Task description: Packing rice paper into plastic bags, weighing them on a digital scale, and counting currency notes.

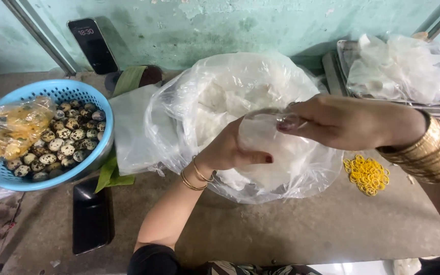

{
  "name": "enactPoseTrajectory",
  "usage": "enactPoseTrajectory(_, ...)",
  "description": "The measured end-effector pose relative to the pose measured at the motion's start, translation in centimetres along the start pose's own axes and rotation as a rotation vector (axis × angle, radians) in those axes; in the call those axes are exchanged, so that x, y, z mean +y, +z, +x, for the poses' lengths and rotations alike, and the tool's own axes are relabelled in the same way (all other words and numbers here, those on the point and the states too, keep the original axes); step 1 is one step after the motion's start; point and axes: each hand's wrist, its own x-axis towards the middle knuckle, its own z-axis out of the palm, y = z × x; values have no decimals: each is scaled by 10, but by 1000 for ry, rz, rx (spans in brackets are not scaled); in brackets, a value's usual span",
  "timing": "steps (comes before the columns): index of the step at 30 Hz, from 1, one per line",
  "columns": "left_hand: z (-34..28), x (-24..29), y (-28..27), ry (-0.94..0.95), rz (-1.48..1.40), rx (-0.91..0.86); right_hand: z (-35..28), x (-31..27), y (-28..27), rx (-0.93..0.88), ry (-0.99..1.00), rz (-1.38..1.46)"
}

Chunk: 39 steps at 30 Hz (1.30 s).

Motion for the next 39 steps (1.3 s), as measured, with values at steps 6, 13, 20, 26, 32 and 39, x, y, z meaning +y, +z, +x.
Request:
enactPoseTrajectory(6, 1, 0, 0, -46, 95, 214, -17, -12, -17, 540, -442, -52)
enactPoseTrajectory(13, 5, -22, -10, 142, 229, 227, -65, 105, -30, 771, 108, -41)
enactPoseTrajectory(20, 2, 2, -25, 130, 301, 415, -78, 265, -15, 1007, 209, 140)
enactPoseTrajectory(26, 5, 0, -25, 81, 297, 418, -1, 323, -9, 1191, 252, 285)
enactPoseTrajectory(32, 8, 2, -25, 31, 359, 419, 24, 424, 15, 1321, 331, 386)
enactPoseTrajectory(39, 11, 0, -23, 25, 381, 401, -23, 381, 7, 1306, 413, 289)
